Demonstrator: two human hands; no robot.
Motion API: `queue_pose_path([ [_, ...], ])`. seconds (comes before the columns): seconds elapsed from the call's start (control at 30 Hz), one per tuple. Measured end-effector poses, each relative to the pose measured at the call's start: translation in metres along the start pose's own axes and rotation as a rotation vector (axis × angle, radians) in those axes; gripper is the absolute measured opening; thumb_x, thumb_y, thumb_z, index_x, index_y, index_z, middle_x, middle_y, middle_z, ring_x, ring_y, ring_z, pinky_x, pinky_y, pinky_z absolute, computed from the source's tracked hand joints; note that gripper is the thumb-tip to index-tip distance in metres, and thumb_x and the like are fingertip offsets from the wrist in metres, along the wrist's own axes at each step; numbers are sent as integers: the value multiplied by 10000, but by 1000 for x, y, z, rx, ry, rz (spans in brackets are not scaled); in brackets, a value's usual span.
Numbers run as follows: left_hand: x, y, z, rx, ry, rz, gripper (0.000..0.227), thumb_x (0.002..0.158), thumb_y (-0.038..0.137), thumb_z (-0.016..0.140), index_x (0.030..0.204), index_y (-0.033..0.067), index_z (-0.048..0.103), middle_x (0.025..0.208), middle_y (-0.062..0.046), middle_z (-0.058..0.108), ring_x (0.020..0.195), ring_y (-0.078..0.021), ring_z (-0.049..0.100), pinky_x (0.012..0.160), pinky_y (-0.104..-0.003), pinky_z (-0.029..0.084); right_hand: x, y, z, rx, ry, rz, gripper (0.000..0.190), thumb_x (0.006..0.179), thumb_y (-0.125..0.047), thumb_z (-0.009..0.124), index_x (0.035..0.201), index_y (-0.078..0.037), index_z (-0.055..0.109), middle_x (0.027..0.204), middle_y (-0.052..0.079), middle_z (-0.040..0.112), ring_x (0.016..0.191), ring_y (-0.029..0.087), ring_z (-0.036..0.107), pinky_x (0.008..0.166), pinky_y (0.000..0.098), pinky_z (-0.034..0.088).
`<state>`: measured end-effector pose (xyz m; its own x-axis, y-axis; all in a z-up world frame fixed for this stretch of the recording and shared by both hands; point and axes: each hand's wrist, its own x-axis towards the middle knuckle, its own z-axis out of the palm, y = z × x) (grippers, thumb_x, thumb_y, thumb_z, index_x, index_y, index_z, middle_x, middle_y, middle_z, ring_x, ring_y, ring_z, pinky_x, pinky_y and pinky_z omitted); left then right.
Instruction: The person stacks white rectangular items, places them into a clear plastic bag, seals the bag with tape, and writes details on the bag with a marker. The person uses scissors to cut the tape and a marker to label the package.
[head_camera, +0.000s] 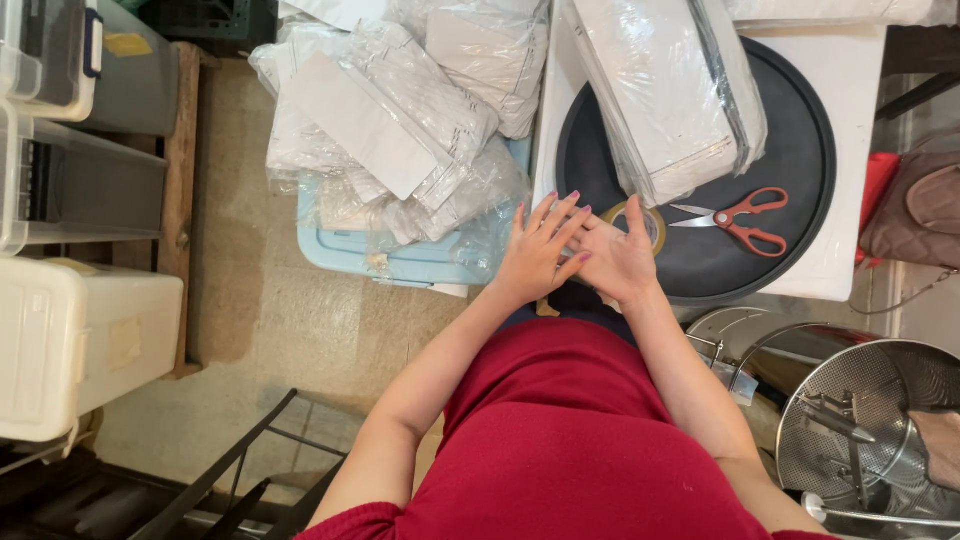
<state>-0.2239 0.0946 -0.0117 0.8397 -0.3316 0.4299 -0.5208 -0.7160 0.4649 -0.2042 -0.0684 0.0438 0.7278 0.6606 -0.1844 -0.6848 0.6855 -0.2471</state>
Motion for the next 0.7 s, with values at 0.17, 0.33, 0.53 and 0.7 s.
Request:
queue_pose_path([
  [0.17, -15, -7, -2, 19, 4, -60, 534, 1054, 494, 474, 1508, 214, 493, 1590, -68, 433, 1429, -364, 454, 1051, -732, 391, 5, 5, 11, 71, 27, 16, 970, 883, -727, 520, 1499, 13, 404, 1405, 75, 519, 1244, 154, 513, 864, 319, 419],
  [0.33, -36, -4, -4, 3, -9, -182, 468, 1047, 418, 514, 1465, 209, 503, 1552, -60, 449, 1233, -326, 616, 1034, -706, 426, 7, 9, 11, -59, 80, 65, 941, 865, -767, 501, 1508, -81, 451, 1256, 94, 568, 1208, 243, 533, 880, 392, 403],
  [0.53, -54, 12, 17, 14, 47, -316, 433, 1025, 421, 531, 1415, 235, 501, 1413, -40, 475, 1060, -312, 701, 939, -521, 550, 5, 7, 3, -97, 123, 193, 869, 873, -769, 508, 1478, -145, 490, 1125, 92, 536, 1115, 240, 557, 823, 348, 375],
  [0.7, -57, 39, 19, -68, 118, -379, 366, 1018, 336, 553, 1347, 180, 508, 1371, -89, 458, 1020, -376, 706, 855, -499, 579, -4, 0, -3, -114, 127, 285, 783, 899, -735, 514, 1437, -166, 514, 1104, 104, 539, 1098, 244, 571, 808, 334, 372],
])
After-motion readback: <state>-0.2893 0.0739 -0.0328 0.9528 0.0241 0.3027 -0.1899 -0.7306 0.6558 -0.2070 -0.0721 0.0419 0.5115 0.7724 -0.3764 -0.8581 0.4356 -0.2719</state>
